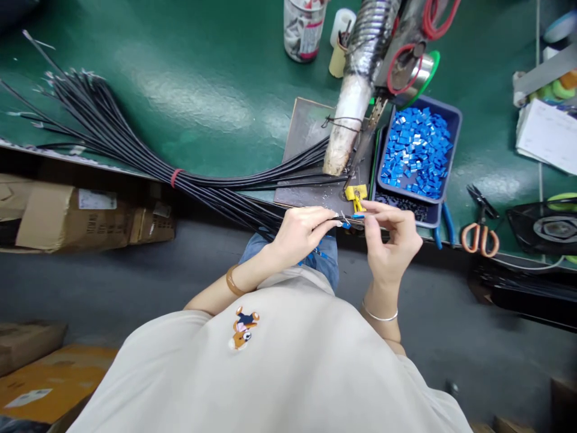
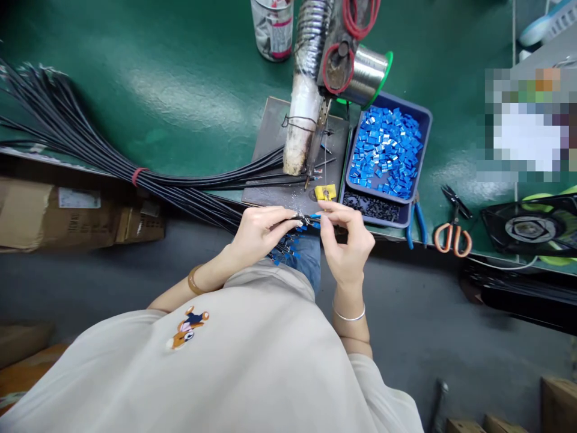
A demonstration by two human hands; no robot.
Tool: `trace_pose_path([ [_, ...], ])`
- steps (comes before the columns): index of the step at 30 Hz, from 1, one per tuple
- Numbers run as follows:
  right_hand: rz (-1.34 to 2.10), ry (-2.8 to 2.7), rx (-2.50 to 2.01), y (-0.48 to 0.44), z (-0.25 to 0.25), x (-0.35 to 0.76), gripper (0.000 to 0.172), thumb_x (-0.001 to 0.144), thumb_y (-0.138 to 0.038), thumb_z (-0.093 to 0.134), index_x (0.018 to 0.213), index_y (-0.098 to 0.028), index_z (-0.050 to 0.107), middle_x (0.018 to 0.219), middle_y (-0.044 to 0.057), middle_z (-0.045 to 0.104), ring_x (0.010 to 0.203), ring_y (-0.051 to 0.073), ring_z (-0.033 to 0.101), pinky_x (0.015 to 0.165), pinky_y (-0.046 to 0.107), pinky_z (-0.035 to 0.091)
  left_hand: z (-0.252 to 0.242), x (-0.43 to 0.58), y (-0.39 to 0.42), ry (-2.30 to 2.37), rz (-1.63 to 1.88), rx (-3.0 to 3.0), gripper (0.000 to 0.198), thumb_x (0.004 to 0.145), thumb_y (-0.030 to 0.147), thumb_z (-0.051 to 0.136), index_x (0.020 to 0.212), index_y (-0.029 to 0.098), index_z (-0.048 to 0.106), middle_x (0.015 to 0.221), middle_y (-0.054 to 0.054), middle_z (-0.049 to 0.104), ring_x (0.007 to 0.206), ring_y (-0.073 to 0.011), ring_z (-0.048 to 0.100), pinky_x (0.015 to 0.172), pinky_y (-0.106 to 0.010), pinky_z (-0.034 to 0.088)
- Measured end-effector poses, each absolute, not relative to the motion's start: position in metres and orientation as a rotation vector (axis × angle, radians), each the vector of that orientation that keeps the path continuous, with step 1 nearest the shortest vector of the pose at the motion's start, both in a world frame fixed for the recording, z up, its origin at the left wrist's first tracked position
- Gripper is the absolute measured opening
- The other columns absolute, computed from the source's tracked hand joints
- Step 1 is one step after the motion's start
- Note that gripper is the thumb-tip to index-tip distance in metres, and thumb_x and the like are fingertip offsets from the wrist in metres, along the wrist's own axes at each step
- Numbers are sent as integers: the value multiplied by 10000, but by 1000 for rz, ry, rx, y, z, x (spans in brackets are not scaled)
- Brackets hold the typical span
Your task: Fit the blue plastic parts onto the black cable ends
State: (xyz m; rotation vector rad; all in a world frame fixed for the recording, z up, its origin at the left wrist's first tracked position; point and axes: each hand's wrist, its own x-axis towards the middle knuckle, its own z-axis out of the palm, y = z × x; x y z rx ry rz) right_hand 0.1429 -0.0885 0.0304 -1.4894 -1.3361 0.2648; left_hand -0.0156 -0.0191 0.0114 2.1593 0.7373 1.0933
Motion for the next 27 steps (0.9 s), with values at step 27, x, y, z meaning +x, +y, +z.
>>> trace_pose_path([
  [27,496,-1266,-1684,-87,19,138,146,840,-345,685,904,-214,684,560,-78,476,463,51,393,455,208,313,14,-23,-5,654,595,1546,306,918,371,526,720,138,505,576,64,293,533,-50,233,499,-208,202],
])
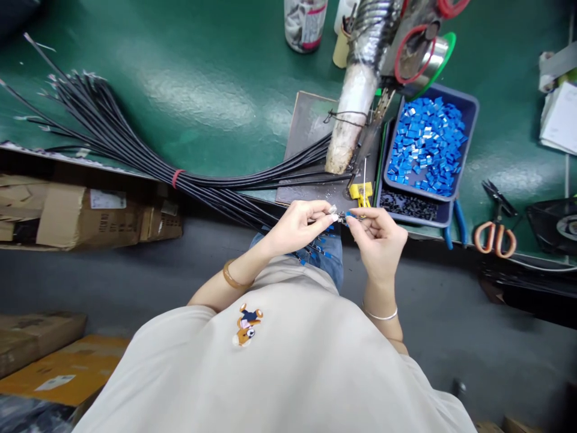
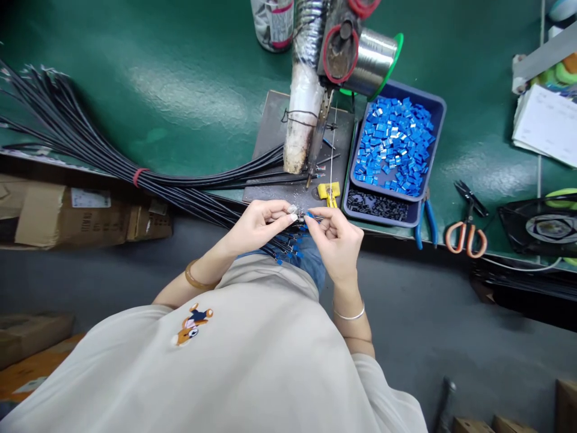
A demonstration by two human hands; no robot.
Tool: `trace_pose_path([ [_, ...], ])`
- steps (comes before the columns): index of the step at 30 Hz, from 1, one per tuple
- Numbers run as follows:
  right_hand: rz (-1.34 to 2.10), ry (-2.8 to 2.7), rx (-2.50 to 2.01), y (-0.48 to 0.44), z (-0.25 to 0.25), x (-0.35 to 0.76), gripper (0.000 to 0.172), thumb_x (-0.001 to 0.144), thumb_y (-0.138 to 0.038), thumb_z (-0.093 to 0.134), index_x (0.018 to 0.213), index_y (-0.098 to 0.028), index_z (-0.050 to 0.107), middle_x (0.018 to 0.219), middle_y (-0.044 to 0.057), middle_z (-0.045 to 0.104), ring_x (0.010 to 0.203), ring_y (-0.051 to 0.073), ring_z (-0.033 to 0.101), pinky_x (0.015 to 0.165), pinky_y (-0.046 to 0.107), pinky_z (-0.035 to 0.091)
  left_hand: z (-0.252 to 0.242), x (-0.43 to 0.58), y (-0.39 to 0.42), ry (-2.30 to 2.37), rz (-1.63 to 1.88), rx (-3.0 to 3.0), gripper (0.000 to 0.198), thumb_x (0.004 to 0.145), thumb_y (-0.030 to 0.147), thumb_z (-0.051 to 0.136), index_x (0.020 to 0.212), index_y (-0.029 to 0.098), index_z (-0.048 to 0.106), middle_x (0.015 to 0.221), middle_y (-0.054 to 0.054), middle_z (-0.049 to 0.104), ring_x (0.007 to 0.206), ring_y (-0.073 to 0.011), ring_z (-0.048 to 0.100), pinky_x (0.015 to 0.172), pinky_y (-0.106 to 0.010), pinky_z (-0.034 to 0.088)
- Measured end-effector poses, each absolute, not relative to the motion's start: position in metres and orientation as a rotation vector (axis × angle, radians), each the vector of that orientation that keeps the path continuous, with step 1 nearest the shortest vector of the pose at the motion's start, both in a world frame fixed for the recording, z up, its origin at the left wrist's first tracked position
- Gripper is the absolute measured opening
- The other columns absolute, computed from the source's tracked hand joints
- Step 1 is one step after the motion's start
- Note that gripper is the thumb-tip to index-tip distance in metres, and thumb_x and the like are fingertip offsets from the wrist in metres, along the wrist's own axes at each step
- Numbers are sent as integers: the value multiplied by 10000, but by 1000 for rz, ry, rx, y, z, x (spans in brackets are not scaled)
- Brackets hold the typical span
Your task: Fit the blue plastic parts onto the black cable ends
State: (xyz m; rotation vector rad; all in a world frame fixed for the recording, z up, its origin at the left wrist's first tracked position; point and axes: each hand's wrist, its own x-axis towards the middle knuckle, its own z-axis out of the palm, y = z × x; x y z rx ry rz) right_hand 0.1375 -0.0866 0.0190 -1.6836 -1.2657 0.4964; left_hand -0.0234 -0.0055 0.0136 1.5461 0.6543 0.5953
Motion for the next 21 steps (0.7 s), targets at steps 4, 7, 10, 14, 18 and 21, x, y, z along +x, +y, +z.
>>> trace_pose_path([
  [4,455,-1383,-1686,-84,19,136,77,834,-286,687,832,-209,676,562,-78,469,484,47,362,482,210,309,12,-22,-5,679,568,1574,299,923,374,519,754,129,544,582,58,306,547,-56,243,507,-210,199],
  [7,314,-1435,-1667,-83,15,133,35,836,-243,675,832,-209,669,558,-84,474,461,37,345,489,204,312,10,-21,-3,674,577,1563,288,925,367,519,769,127,551,591,55,323,556,-58,258,515,-206,217],
  [10,245,-1577,-1659,-86,11,131,42,836,-217,654,796,-205,659,536,-84,485,429,34,324,482,203,320,10,-20,-2,640,600,1517,272,929,357,513,792,125,549,630,40,403,577,-58,313,543,-199,267],
  [14,382,-1452,-1690,-90,10,133,81,860,-272,627,831,-214,675,557,-73,516,434,43,362,458,206,318,11,-19,-4,644,613,1519,253,928,354,515,809,133,543,621,49,398,571,-56,303,542,-195,261],
  [18,326,-1263,-1721,-88,16,138,125,862,-322,642,917,-224,696,584,-62,536,453,58,389,452,219,307,11,-19,-5,684,621,1583,242,924,346,518,798,139,528,582,72,328,547,-52,248,527,-197,226],
  [21,314,-1392,-1738,-84,18,138,111,844,-316,666,894,-220,693,563,-71,515,438,54,330,453,223,290,11,-19,-5,687,622,1592,244,927,350,507,808,140,536,582,70,333,551,-57,249,523,-196,227],
])
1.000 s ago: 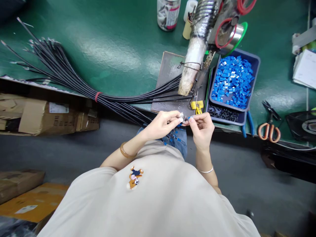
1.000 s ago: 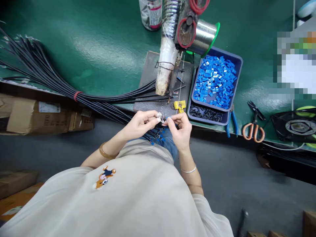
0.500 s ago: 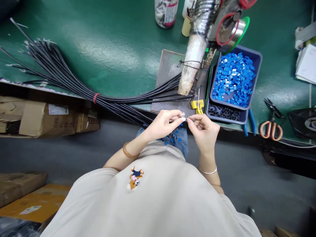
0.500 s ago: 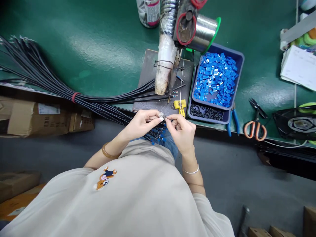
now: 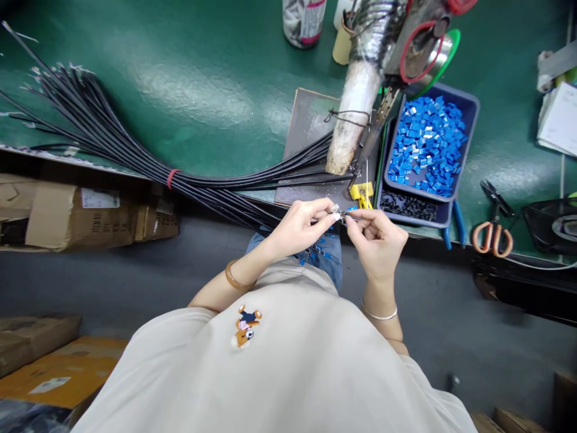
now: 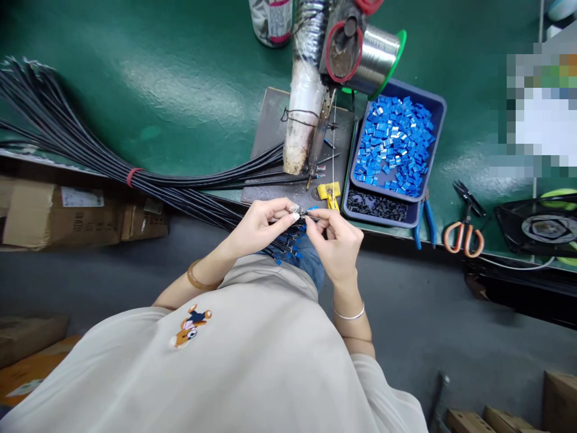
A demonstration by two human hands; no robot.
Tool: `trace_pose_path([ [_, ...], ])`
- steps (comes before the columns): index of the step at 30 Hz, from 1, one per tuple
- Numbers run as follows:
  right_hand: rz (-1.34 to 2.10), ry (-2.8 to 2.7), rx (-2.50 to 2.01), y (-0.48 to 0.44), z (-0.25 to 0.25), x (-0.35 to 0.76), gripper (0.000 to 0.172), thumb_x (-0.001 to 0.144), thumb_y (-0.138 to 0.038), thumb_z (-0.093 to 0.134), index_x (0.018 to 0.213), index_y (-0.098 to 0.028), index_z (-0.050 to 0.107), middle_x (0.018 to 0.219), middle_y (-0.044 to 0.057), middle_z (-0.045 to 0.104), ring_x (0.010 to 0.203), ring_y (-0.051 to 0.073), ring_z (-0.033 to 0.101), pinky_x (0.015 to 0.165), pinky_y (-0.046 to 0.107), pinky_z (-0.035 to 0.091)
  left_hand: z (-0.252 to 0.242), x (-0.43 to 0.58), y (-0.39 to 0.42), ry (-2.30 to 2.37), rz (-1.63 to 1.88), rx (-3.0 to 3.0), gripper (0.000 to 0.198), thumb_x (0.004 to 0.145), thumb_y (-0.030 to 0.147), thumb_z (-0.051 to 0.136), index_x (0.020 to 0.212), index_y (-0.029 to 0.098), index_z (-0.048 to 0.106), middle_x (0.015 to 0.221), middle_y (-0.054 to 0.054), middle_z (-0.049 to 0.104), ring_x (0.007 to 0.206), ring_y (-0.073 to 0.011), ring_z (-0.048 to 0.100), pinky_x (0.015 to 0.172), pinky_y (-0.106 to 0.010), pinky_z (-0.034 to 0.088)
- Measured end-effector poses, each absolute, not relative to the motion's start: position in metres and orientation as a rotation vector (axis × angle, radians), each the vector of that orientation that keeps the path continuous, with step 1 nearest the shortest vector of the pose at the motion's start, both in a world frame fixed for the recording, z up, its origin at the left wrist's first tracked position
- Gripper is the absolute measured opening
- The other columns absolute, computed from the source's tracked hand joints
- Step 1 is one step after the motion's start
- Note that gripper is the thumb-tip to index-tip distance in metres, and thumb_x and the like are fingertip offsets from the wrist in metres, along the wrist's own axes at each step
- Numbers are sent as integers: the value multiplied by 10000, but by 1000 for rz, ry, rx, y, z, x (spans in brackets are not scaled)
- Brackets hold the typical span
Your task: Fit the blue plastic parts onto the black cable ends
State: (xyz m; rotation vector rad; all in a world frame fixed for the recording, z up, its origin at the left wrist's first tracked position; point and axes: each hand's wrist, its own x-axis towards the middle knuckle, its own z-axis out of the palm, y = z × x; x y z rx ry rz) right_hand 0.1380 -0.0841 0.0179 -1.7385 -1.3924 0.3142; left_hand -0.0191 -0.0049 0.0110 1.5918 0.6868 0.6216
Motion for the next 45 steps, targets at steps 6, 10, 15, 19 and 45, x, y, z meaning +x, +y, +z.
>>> trace_pose_path([
  [6,312,-1610,-1686,-84,14,133,89,850,-247,636,774,-206,656,571,-67,537,435,41,317,463,215,293,10,-20,-5,660,610,1559,252,934,354,497,823,135,554,616,51,411,568,-60,309,539,-193,260],
  [10,302,-1466,-1697,-88,16,136,75,838,-251,666,907,-222,674,587,-80,535,431,41,289,447,218,274,9,-20,-5,671,623,1574,254,936,362,500,828,138,552,594,62,372,560,-59,277,529,-196,238],
  [15,195,-1521,-1706,-83,20,134,126,839,-278,683,949,-216,683,621,-62,592,438,42,340,471,214,330,8,-21,-6,694,633,1658,256,938,364,490,844,141,571,597,59,391,555,-64,279,521,-206,231],
  [19,135,-1526,-1739,-80,21,129,75,877,-269,630,863,-211,676,613,-47,606,440,49,400,488,209,368,7,-20,-7,701,652,1677,246,937,359,491,851,144,574,643,47,439,568,-63,304,532,-199,261],
  [45,260,-1026,-1378,-86,13,136,215,932,-240,538,1146,-258,542,748,-49,703,404,46,505,412,189,381,11,-13,-1,705,695,1290,234,842,334,636,772,112,609,666,15,479,548,-39,344,495,-188,252],
])
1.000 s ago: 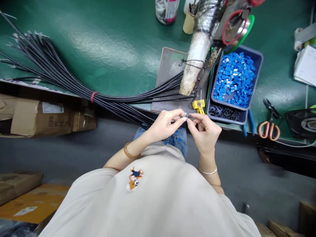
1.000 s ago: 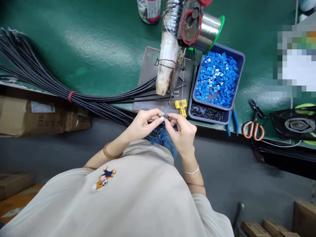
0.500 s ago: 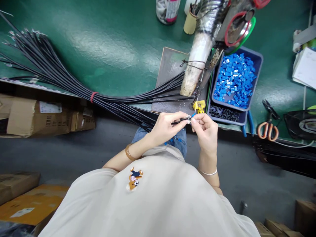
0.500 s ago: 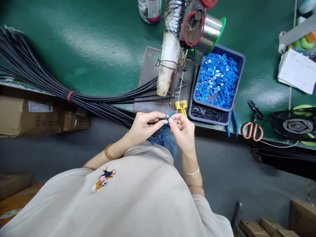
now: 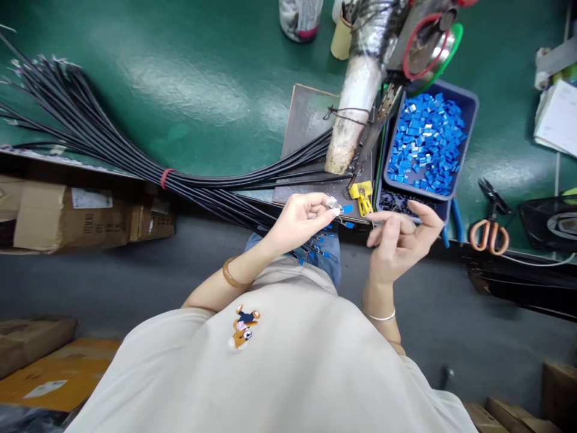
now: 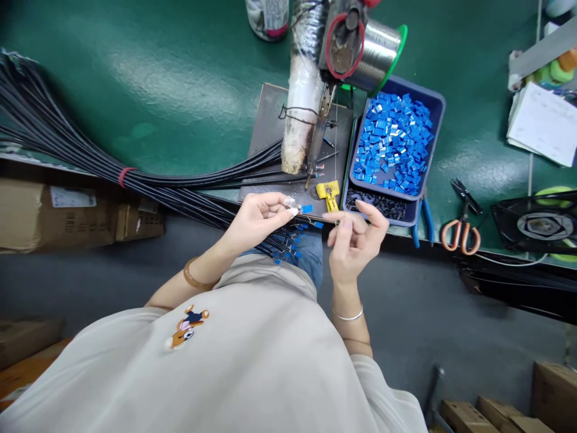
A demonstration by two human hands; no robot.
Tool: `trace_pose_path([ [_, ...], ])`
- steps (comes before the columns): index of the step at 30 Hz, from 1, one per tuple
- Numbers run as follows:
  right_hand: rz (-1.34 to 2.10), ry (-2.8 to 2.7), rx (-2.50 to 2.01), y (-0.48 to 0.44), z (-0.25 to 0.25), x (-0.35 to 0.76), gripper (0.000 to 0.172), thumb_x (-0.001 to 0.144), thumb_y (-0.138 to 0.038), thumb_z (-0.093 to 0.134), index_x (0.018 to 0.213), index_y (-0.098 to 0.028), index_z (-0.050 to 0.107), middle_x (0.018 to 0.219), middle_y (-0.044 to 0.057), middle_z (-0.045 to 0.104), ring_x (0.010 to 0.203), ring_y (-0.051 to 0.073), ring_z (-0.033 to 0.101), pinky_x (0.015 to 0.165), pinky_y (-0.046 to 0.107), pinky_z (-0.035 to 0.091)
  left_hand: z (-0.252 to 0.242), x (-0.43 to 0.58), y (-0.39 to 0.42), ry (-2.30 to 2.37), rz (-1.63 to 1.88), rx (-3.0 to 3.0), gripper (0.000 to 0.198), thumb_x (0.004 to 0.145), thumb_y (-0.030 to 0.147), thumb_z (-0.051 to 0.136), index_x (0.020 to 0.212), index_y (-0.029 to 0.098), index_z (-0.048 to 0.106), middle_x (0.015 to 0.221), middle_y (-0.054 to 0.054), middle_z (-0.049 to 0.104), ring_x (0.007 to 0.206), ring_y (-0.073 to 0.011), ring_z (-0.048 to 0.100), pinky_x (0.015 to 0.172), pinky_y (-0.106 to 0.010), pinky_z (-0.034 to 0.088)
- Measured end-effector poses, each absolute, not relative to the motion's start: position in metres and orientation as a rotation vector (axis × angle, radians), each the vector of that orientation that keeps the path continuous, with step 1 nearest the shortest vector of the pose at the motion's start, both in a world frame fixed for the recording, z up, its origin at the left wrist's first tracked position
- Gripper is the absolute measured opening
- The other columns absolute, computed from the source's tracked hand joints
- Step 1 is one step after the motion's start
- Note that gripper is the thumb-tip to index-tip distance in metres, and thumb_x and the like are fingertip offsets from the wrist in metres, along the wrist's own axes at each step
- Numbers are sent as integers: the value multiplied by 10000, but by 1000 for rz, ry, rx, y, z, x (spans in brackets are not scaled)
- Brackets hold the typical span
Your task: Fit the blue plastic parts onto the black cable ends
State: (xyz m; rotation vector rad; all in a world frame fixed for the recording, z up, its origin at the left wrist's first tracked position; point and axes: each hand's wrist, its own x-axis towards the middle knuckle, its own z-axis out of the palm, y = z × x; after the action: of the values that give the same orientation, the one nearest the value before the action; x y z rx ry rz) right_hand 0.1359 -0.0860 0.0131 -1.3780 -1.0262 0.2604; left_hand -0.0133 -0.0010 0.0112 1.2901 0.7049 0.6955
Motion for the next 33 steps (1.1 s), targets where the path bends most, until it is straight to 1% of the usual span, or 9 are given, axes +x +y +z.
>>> trace_pose_path([
  [2,232,-1065,-1451,-84,12,136,159,929,-199,551,1079,-247,577,867,-20,749,503,68,629,510,208,505,11,-12,0,715,697,1261,230,827,329,650,754,115,607,640,22,463,535,-37,327,486,-191,232],
  [4,229,-1155,-1509,-82,9,136,83,893,-185,610,963,-227,621,910,2,757,707,127,728,672,265,593,9,-10,1,720,705,1225,223,811,328,665,753,119,613,629,23,468,529,-38,328,483,-192,228],
  [6,214,-1279,-1536,-80,7,135,63,852,-174,659,890,-221,642,987,25,754,872,168,740,744,297,611,6,-8,1,721,725,1196,216,800,328,677,752,125,620,619,24,471,530,-43,340,489,-194,240],
  [8,191,-1382,-1544,-77,5,135,64,835,-166,670,861,-221,648,1048,38,746,943,183,729,748,302,614,3,-5,2,729,753,1181,206,790,319,689,744,130,621,591,33,445,526,-46,336,493,-197,244],
  [11,166,-1441,-1543,-73,6,136,77,827,-144,658,828,-217,633,1046,39,752,912,177,734,754,304,619,-1,-1,3,759,787,1188,181,789,295,686,751,130,622,550,55,369,507,-43,287,488,-207,214],
  [14,167,-1449,-1537,-69,10,138,101,808,-119,654,799,-208,609,1088,52,749,875,170,743,766,300,622,-1,4,6,774,820,1190,172,799,287,674,757,127,628,547,60,340,503,-41,262,487,-214,193],
  [20,254,-1452,-1548,-60,22,145,120,796,-116,642,749,-204,575,1093,53,749,859,175,751,763,287,628,6,9,14,749,828,1104,185,763,289,709,749,118,640,546,55,400,499,-35,304,487,-198,231],
  [24,300,-1482,-1561,-57,28,148,122,788,-103,639,753,-205,580,1098,46,744,891,187,749,800,315,629,8,10,16,738,848,1088,178,770,274,702,748,107,644,538,59,405,491,-30,311,489,-191,246],
  [33,269,-1549,-1586,-54,35,150,128,783,-93,645,754,-210,601,1063,25,751,919,176,742,802,304,617,9,10,16,723,861,1015,185,744,276,745,734,114,657,539,56,479,488,-25,383,493,-164,325],
])
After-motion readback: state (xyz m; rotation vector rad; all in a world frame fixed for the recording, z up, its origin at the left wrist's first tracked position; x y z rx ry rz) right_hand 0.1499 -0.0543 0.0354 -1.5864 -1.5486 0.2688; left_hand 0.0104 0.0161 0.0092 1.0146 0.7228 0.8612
